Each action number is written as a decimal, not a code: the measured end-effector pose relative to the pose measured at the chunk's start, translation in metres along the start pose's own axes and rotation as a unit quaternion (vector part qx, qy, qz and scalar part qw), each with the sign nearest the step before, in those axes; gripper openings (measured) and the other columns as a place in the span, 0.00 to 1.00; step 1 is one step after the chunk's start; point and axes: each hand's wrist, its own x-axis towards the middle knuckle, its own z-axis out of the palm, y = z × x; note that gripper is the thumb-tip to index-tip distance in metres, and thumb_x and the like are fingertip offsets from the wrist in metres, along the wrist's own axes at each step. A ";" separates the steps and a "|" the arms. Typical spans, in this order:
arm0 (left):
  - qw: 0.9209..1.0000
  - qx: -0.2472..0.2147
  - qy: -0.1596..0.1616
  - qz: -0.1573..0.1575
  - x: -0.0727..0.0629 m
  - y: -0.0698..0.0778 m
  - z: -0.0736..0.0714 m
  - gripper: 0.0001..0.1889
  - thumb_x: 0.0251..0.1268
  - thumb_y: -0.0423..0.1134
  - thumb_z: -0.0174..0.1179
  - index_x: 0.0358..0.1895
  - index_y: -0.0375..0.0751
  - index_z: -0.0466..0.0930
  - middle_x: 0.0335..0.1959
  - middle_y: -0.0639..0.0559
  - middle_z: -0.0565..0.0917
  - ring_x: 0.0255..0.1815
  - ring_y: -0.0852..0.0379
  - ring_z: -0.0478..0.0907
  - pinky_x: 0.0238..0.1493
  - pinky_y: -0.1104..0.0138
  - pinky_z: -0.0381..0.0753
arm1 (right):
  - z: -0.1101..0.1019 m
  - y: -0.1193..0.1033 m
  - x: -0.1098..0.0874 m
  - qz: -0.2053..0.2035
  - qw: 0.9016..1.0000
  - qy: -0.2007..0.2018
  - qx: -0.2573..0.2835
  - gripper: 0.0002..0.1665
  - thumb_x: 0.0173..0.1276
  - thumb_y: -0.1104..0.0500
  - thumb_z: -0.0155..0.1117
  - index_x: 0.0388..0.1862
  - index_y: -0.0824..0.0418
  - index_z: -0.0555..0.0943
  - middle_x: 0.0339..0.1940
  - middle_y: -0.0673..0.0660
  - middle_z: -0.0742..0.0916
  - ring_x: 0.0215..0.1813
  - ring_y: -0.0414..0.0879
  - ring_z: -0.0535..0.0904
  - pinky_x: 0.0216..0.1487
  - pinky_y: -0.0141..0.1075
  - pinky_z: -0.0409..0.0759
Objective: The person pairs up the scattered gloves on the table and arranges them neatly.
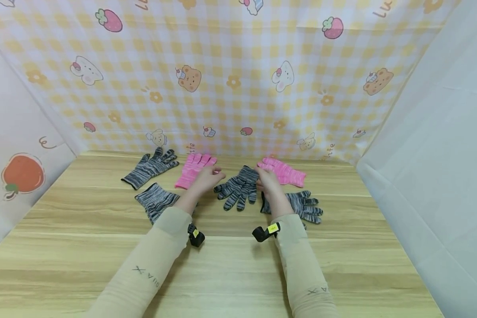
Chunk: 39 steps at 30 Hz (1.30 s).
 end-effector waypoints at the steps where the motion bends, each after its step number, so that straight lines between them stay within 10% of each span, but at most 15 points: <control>1: 1.000 0.000 0.004 -0.001 0.001 0.000 0.001 0.25 0.66 0.40 0.56 0.62 0.28 0.70 0.54 0.35 0.77 0.55 0.43 0.75 0.55 0.56 0.75 | 0.000 0.000 0.000 0.000 1.000 0.000 0.005 0.37 0.77 0.52 0.45 0.76 0.67 0.49 0.74 0.74 0.53 0.72 0.62 0.57 0.69 0.46 0.60; 39: 0.988 -0.140 0.033 -0.055 0.002 0.000 0.019 0.24 0.59 0.25 0.60 0.61 0.30 0.73 0.56 0.35 0.77 0.57 0.43 0.75 0.54 0.58 0.76 | 0.011 0.012 0.003 0.010 0.994 -0.006 0.113 0.33 0.77 0.56 0.43 0.76 0.64 0.51 0.73 0.74 0.57 0.68 0.62 0.64 0.64 0.45 0.68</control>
